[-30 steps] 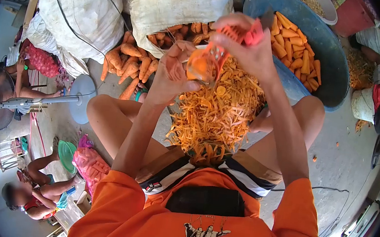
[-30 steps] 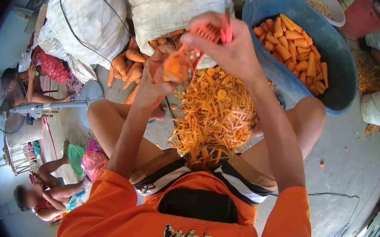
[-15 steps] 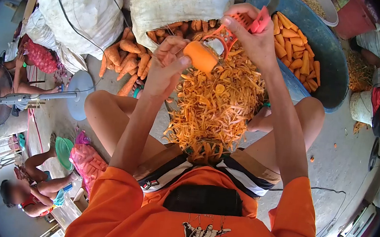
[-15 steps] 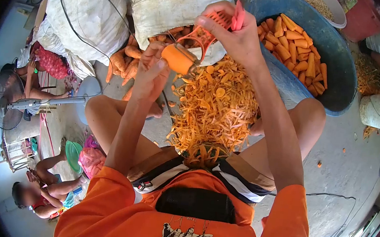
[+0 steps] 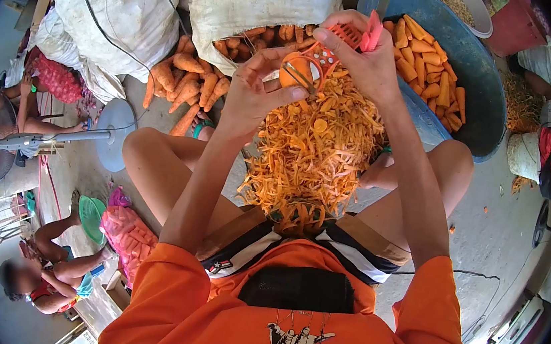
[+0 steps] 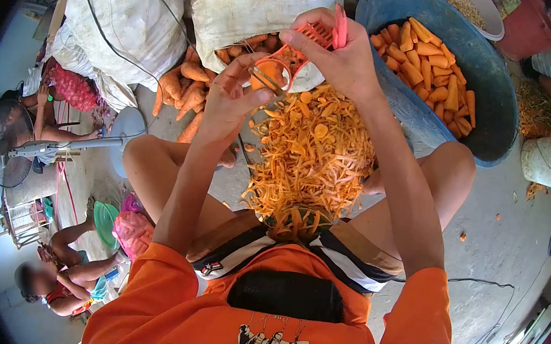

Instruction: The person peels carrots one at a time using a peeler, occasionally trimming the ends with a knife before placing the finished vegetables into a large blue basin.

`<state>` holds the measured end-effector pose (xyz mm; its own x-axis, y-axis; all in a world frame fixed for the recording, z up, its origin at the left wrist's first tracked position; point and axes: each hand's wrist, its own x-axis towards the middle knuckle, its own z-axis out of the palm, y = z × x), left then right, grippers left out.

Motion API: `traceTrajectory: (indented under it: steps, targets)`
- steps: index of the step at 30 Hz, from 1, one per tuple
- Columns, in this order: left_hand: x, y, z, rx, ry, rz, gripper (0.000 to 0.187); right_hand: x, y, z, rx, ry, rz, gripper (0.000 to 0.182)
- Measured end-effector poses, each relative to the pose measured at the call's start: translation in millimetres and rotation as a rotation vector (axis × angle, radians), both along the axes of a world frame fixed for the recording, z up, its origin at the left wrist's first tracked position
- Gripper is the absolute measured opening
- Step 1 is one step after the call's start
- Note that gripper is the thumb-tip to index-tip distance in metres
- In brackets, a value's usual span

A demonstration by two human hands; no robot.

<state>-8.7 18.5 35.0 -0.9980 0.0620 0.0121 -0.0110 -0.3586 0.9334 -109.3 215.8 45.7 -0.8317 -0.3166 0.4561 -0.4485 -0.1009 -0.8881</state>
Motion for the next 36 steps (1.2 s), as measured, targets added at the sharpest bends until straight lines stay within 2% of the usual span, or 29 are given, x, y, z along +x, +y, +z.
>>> traceTrajectory:
  steps: [2, 5, 7, 9, 10, 13, 14, 18, 19, 27, 30, 36]
  targets:
    - [1.5, -4.3, 0.6, -0.016, 0.004, -0.025, 0.068, 2.5, 3.2, 6.6, 0.007, -0.001, 0.023, 0.018]
    - [1.7, -5.6, -2.1, 0.015, 0.011, -0.04, 0.076, 7.8, 3.2, 11.2, 0.006, 0.0, 0.061, 0.018]
    - [1.9, -4.4, -3.1, 0.059, 0.104, -0.097, 0.067, 6.7, 5.2, 9.2, -0.002, -0.003, 0.07, 0.018]
    - [4.4, -6.3, -3.1, 0.039, 0.121, -0.134, 0.067, -6.2, 8.8, 2.5, -0.001, 0.095, 0.113, 0.016]
    - [5.8, -6.1, -2.9, 0.018, 0.143, -0.165, 0.068, -13.2, 11.7, 0.4, 0.007, 0.048, 0.072, 0.014]
    - [6.1, -5.8, -3.6, 0.12, 0.12, -0.142, 0.066, -19.1, 10.8, 4.3, -0.096, 0.092, -0.022, 0.014]
    - [4.9, -5.8, -4.4, 0.118, 0.125, -0.142, 0.066, -12.3, 7.6, 3.7, -0.121, 0.077, 0.045, 0.014]
    - [2.3, -4.7, -2.0, 0.089, 0.131, -0.057, 0.063, 13.9, 0.1, 14.8, -0.007, 0.021, 0.08, 0.017]
    - [3.7, -4.7, -1.3, 0.035, 0.143, -0.042, 0.062, 10.5, 0.6, 11.9, -0.007, 0.013, 0.077, 0.017]
    - [-0.4, 2.6, -0.3, 0.077, 0.179, -0.062, 0.07, 6.5, -3.0, 15.4, -0.09, 0.021, 0.061, 0.018]
    - [-0.1, 3.0, -0.7, -0.021, 0.148, -0.015, 0.071, 7.2, 0.4, 15.6, -0.096, 0.001, 0.068, 0.018]
    - [-5.3, 2.9, 1.1, 0.119, 0.112, -0.045, 0.074, 2.9, 4.2, 16.7, -0.059, 0.013, 0.05, 0.018]
